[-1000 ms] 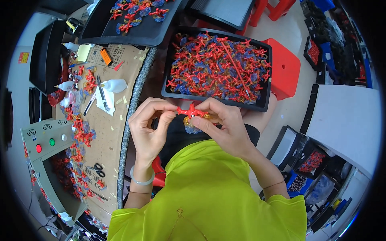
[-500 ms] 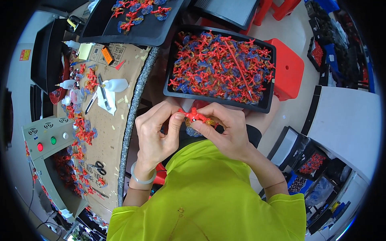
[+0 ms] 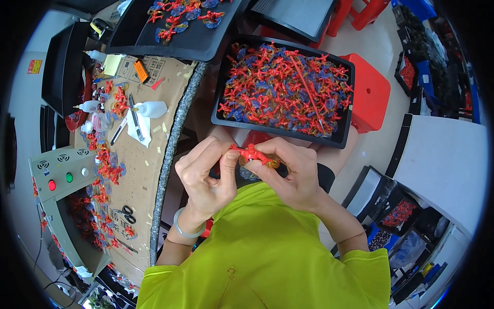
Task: The person assembles small plastic toy figurines by gluing components together with a glue bottle and applying finishing touches with a brush.
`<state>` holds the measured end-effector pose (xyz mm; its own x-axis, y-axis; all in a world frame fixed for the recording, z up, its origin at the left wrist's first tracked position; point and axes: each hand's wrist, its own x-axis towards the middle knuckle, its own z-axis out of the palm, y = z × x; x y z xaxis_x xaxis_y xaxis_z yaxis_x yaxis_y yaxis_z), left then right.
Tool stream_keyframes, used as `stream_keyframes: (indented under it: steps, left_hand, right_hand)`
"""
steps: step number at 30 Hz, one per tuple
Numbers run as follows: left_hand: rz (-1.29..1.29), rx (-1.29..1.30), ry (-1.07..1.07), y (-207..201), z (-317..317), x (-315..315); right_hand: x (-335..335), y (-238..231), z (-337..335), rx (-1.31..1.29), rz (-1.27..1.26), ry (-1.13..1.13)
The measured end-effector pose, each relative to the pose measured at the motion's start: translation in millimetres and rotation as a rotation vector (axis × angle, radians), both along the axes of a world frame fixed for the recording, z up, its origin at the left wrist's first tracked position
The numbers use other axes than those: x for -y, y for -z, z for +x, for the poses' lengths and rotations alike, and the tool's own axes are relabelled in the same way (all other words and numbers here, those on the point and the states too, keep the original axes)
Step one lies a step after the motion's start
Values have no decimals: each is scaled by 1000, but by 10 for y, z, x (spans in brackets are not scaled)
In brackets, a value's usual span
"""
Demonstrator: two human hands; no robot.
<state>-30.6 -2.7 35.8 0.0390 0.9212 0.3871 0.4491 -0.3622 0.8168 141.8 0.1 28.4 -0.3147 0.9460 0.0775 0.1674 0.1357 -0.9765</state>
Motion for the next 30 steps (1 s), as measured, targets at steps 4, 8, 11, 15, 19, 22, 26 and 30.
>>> stream_keyframes:
  steps: [4, 8, 11, 15, 19, 22, 26, 30]
  left_hand:
    - [-11, -20, -18, -18, 5, 2]
    - [-11, -38, -40, -46, -8, 5]
    - [-29, -42, -38, -58, -24, -11]
    - [-59, -53, -34, -60, -36, -69]
    - [-155, 47, 31, 16, -86, -108]
    - [-295, 316, 72, 130, -74, -49]
    - [-571, 759, 144, 250, 32, 81]
    - [-642, 830, 86, 213, 145, 95]
  right_hand:
    - [-10, 17, -26, -53, -5, 6]
    - [-37, -50, -36, -68, -42, -20]
    - [-65, -55, -43, -83, -48, -61]
    - [-95, 77, -49, -245, -240, -56]
    - [-214, 118, -102, -679, -648, -56]
    - [-201, 261, -113, -664, -624, 32]
    - [-178, 283, -143, -576, -538, 120]
    - [-186, 255, -118, -554, -608, 100]
